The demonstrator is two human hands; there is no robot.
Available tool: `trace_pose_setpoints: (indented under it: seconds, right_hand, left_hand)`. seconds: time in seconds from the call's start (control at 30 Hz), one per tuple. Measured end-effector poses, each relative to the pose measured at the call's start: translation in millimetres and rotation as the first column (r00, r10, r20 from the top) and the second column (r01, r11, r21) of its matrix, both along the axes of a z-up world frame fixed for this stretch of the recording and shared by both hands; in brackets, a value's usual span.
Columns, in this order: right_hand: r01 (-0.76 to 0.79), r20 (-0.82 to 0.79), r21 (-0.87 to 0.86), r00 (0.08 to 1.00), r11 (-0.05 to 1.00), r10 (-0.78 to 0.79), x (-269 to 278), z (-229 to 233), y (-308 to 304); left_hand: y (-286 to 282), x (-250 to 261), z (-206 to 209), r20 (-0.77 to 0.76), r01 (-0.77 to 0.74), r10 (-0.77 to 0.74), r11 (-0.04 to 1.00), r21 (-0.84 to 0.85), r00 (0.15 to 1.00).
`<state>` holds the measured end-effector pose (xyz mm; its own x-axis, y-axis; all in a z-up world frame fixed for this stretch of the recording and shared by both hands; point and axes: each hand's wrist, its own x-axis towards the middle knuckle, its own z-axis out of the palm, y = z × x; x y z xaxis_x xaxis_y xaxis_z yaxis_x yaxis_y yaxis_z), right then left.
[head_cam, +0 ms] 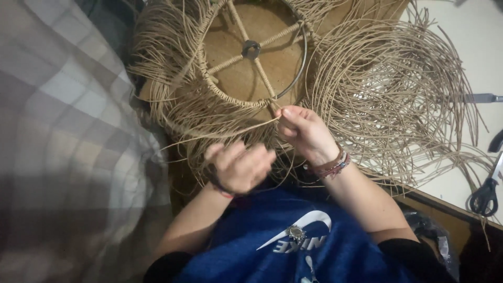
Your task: The person is weaving straw strands onto a circular frame to create a decorative item.
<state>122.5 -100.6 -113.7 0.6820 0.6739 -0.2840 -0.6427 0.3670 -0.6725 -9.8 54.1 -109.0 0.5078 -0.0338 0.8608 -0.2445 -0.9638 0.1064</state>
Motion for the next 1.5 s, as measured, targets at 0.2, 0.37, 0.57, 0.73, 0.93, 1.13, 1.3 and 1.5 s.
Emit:
trace_pose_setpoints:
  seconds: [0.2,0.37,0.57,0.73,0.93,1.13,1.3,1.5]
  right_hand:
    - [-0.034,-0.029,-0.036,0.999,0.999,0.033,-1,5,4]
    - [-0.048,0.032,-0.108,0.998,0.993,0.051,-9,9,11]
    - [-0.088,0.084,-0.275,0.990,0.957,0.115,9,3,-5]
    - [-0.153,0.171,-0.301,0.962,0.941,0.212,25,-26,-9]
    - [-0.101,0.207,-0.225,0.967,0.969,0.149,5,-20,1]
    - [0.184,0.630,-0.293,0.775,0.938,0.045,-8,-20,-8]
    - [0.451,0.844,-0.498,0.447,0.741,0.295,-10,-48,-15]
    - [0.492,0.880,-0.473,0.311,0.731,0.360,0,-87,-18]
  left_hand:
    - [-3,31,25,-0.237,0.104,-0.204,0.920,-0.377,0.950]
    - [-6,62,20,0.093,0.331,-0.541,0.361,-0.872,0.836]
    - [-14,63,16,0.176,0.350,-0.529,0.249,-0.903,0.830]
    - [-16,55,21,0.047,0.328,-0.503,0.486,-0.810,0.863]
    - [-23,76,19,0.313,0.369,-0.537,-0.004,-0.929,0.783]
    - [-4,125,49,0.535,0.227,-0.450,-0.574,-0.787,0.715]
    - [32,147,57,0.539,0.118,-0.316,-0.773,-0.624,0.781]
    - [42,163,61,0.558,0.156,-0.167,-0.861,-0.485,0.813]
